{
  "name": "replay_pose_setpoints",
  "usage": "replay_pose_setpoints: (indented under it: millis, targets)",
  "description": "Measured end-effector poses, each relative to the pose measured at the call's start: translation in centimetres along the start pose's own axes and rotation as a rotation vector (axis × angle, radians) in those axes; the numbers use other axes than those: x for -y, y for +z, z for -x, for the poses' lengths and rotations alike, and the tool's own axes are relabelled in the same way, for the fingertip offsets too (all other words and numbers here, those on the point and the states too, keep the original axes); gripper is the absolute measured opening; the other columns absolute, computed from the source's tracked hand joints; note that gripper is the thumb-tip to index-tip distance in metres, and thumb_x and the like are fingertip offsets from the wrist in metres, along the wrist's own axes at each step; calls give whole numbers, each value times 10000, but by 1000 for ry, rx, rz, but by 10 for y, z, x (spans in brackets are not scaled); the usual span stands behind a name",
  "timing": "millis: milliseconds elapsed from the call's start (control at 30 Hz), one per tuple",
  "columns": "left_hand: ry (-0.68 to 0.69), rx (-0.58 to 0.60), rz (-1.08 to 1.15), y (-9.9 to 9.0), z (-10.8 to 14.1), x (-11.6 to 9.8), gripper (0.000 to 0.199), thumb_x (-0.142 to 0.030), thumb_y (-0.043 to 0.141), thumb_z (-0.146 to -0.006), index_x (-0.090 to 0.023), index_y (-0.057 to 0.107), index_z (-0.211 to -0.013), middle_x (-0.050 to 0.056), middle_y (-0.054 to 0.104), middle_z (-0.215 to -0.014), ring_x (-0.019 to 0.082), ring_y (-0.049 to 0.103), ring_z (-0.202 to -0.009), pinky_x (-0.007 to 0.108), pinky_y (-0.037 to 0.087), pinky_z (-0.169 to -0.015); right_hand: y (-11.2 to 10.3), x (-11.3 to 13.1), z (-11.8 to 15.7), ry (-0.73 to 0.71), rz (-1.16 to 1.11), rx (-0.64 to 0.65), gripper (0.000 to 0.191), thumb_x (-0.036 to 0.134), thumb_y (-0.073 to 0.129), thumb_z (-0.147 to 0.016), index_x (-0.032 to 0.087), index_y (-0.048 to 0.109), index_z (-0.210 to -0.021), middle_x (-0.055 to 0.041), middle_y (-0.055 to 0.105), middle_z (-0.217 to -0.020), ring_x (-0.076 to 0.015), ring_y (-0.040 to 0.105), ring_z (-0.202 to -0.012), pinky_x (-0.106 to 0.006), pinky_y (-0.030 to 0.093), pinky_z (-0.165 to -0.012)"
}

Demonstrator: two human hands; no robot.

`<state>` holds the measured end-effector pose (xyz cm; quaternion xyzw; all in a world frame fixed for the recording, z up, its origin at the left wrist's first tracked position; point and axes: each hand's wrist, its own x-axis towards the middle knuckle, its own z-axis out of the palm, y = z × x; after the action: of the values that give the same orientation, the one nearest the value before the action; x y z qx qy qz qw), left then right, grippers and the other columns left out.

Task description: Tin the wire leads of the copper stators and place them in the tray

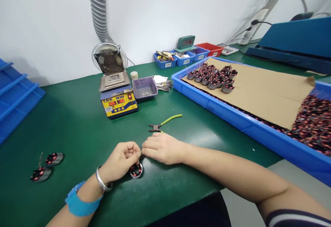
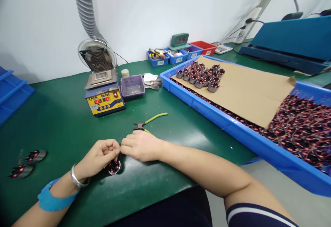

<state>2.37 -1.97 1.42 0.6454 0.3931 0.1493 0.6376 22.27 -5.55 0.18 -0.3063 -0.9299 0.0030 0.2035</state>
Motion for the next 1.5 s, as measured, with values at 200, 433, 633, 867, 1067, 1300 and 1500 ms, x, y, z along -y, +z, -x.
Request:
replay_pose_setpoints:
  millis: [200, 433, 633, 867, 1067, 1300, 1500]
  targets:
    - [-18, 30, 33, 0, 0, -1, 288, -359, 701, -692, -132, 531, -642, -13, 545, -510, 63, 454, -458, 165, 361, -454, 2, 7, -5, 38, -56, 12, 177, 156, 414, -926, 145, 570, -842, -50, 599, -803, -141, 508, -731, -297, 375, -725]
    - [-23, -53, 82, 5, -1, -2, 240, -309, 692, -676, -129, 539, -636, 2, 577, -507, 55, 461, -417, 154, 350, -420, -14, 0, -3, 465, -373, -90, 225, 164, 353, -928, 166, 487, -748, -19, 549, -685, -112, 471, -596, -243, 390, -598]
    - [108, -310, 256, 11, -8, 5, 370, -435, 736, -623, -133, 521, -624, 12, 580, -512, 39, 412, -356, 161, 300, -370, 8, 20, -12, 481, -412, -48, 355, 426, 729, -693, 172, 586, -895, -60, 640, -847, -201, 597, -783, -341, 450, -728]
    - [349, -766, 427, -28, -16, 7, 316, -407, 680, -705, -148, 504, -658, 23, 650, -659, 25, 437, -404, 162, 318, -406, 26, 28, -17, 450, -458, -59, 221, 366, 652, -760, 192, 617, -892, -82, 679, -900, -231, 632, -843, -418, 475, -793]
    - [218, -725, 421, -47, -31, 22, 293, -391, 656, -734, -140, 520, -666, -1, 604, -596, 39, 472, -420, 153, 308, -410, 5, 20, -23, 644, -851, -24, 352, 443, 689, -734, 176, 636, -957, -112, 691, -975, -225, 664, -888, -401, 533, -850]
    - [247, -608, 314, -40, -38, 26, 241, -328, 667, -715, -141, 521, -668, -17, 576, -558, 47, 481, -416, 153, 358, -411, -52, -41, -89, 935, -851, -226, 311, 320, 746, -684, 129, 692, -924, -125, 706, -885, -141, 628, -683, -242, 493, -574]
    - [273, -507, 184, -39, -41, 34, 172, -246, 654, -733, -144, 522, -689, -46, 501, -514, 50, 457, -438, 168, 381, -449, -87, -116, -201, 1072, -561, -460, 498, 324, 445, -857, -127, 578, -1020, -286, 625, -1001, -135, 648, -751, -183, 337, -518]
